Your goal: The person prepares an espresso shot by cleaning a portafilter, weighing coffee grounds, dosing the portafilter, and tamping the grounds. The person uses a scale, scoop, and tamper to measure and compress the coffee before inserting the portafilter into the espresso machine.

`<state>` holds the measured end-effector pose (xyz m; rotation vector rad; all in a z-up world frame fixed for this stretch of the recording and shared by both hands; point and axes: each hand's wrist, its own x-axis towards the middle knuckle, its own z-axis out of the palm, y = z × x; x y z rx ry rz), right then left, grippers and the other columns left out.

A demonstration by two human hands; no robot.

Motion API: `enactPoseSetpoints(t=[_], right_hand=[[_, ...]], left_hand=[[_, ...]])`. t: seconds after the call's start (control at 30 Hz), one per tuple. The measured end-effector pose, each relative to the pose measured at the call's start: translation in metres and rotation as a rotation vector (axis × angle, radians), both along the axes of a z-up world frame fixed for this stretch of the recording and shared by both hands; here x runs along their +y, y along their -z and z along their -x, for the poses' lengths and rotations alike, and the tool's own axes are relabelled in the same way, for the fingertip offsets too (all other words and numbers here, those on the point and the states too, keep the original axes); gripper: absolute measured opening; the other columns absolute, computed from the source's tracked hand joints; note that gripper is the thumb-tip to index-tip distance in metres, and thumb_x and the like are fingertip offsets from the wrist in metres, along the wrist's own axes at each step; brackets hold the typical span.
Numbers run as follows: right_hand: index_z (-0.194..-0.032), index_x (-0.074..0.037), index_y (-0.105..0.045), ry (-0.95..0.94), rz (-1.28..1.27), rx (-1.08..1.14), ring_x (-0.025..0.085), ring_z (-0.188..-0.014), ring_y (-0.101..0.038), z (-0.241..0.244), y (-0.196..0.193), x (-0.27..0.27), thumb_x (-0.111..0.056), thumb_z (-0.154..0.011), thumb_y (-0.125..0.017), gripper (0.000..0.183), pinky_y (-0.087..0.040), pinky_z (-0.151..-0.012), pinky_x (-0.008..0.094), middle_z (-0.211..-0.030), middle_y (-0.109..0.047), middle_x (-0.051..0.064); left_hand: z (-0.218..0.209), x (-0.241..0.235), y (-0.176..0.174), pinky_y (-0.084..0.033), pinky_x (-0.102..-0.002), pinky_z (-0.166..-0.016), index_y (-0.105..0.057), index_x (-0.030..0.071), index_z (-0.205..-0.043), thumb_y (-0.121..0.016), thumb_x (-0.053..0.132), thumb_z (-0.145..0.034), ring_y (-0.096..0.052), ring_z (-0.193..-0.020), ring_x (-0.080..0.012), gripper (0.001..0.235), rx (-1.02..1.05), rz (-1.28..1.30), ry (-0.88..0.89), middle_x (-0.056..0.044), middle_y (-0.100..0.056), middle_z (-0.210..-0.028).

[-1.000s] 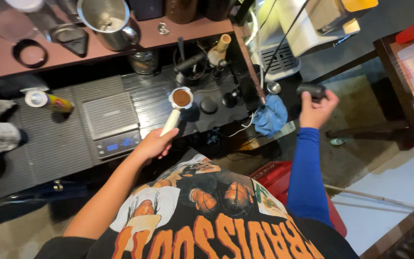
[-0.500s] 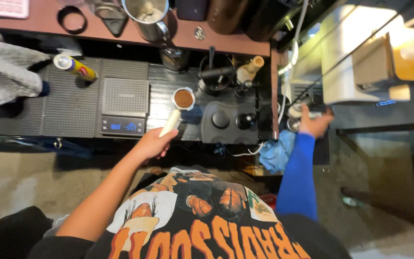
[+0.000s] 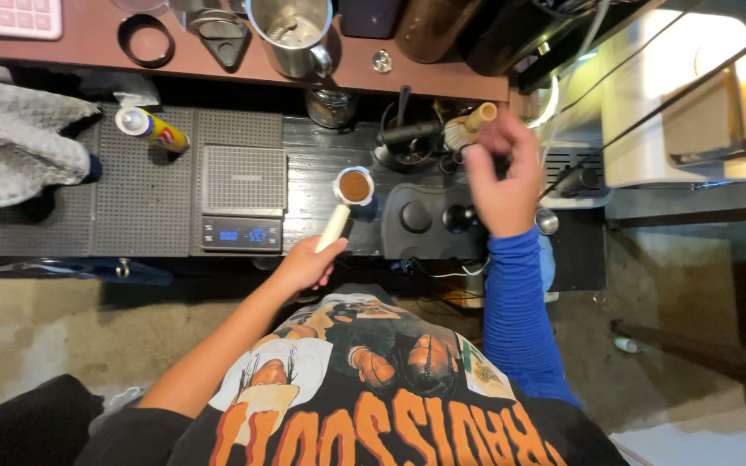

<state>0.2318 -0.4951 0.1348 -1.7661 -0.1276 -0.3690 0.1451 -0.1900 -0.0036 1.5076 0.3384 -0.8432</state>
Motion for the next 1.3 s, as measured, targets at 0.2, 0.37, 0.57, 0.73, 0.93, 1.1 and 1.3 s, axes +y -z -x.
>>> enactPoseSetpoints(t=[0.2,0.37,0.57,0.73,0.93,1.1,1.3], right_hand=[[-0.113,0.001,-0.07,-0.152,0.213,0.04,0.012,-0.078,-0.071,0.004,-0.024,0.093,0.0,-0.101,-0.065,0.013,-0.061,-0.068,0.026,-0.102,-0.075,0.006],[-0.111,0.0,-0.073,-0.287,0.413,-0.167,0.015,-0.084,-0.075,-0.004,-0.04,0.171,-0.003,-0.098,-0.071,0.013,-0.059,-0.074,0.027,-0.096,-0.077,0.009],[-0.11,-0.003,-0.071,-0.344,0.564,-0.323,0.028,-0.085,-0.072,-0.041,-0.046,0.259,-0.007,-0.097,-0.074,0.014,-0.057,-0.074,0.033,-0.096,-0.071,0.012],[-0.109,-0.005,-0.067,-0.351,0.73,-0.371,0.034,-0.085,-0.069,-0.085,-0.028,0.328,-0.013,-0.093,-0.075,0.02,-0.055,-0.07,0.041,-0.104,-0.066,0.012],[-0.107,-0.005,-0.063,-0.403,0.969,-0.418,0.038,-0.089,-0.068,-0.132,0.004,0.404,-0.011,-0.093,-0.071,0.017,-0.055,-0.071,0.045,-0.114,-0.06,0.016],[-0.102,-0.004,-0.065,-0.511,0.675,-0.391,0.033,-0.105,-0.065,-0.109,0.01,0.373,-0.008,-0.092,-0.075,0.015,-0.055,-0.086,0.04,-0.117,-0.059,0.017],[-0.099,-0.005,-0.064,-0.397,-0.611,0.345,0.03,-0.133,-0.062,0.009,0.005,0.216,-0.003,-0.095,-0.069,0.006,-0.051,-0.112,0.052,-0.137,-0.059,0.015]], left_hand=[[-0.005,0.03,-0.01,-0.041,-0.027,-0.036,-0.062,0.007,-0.096,-0.064,0.041,-0.095,-0.053,-0.041,-0.0105,0.034,-0.03,0.051,0.031,-0.001,-0.055,-0.058],[-0.008,0.074,-0.016,-0.04,-0.028,-0.035,-0.062,0.004,-0.091,-0.065,0.041,-0.096,-0.054,-0.04,-0.0116,0.037,-0.068,0.019,0.079,-0.002,-0.057,-0.058],[-0.009,0.116,-0.015,-0.04,-0.028,-0.034,-0.06,0.005,-0.088,-0.065,0.041,-0.095,-0.055,-0.041,-0.0123,0.037,-0.057,0.017,0.111,-0.002,-0.057,-0.058],[-0.015,0.147,-0.015,-0.045,-0.028,-0.036,-0.06,0.005,-0.087,-0.064,0.043,-0.096,-0.058,-0.042,-0.0115,0.04,-0.084,-0.065,0.189,-0.001,-0.059,-0.059],[-0.015,0.175,-0.01,-0.043,-0.028,-0.037,-0.061,0.005,-0.088,-0.063,0.044,-0.096,-0.056,-0.043,-0.0116,0.04,-0.102,0.018,0.159,-0.001,-0.057,-0.059],[-0.015,0.182,-0.009,-0.043,-0.028,-0.037,-0.06,0.005,-0.087,-0.064,0.044,-0.095,-0.056,-0.043,-0.0119,0.04,-0.075,0.042,0.176,-0.001,-0.057,-0.06],[-0.031,0.168,-0.005,-0.044,-0.028,-0.037,-0.063,0.007,-0.09,-0.064,0.045,-0.094,-0.057,-0.044,-0.0115,0.038,-0.07,0.028,0.256,-0.001,-0.057,-0.06]])
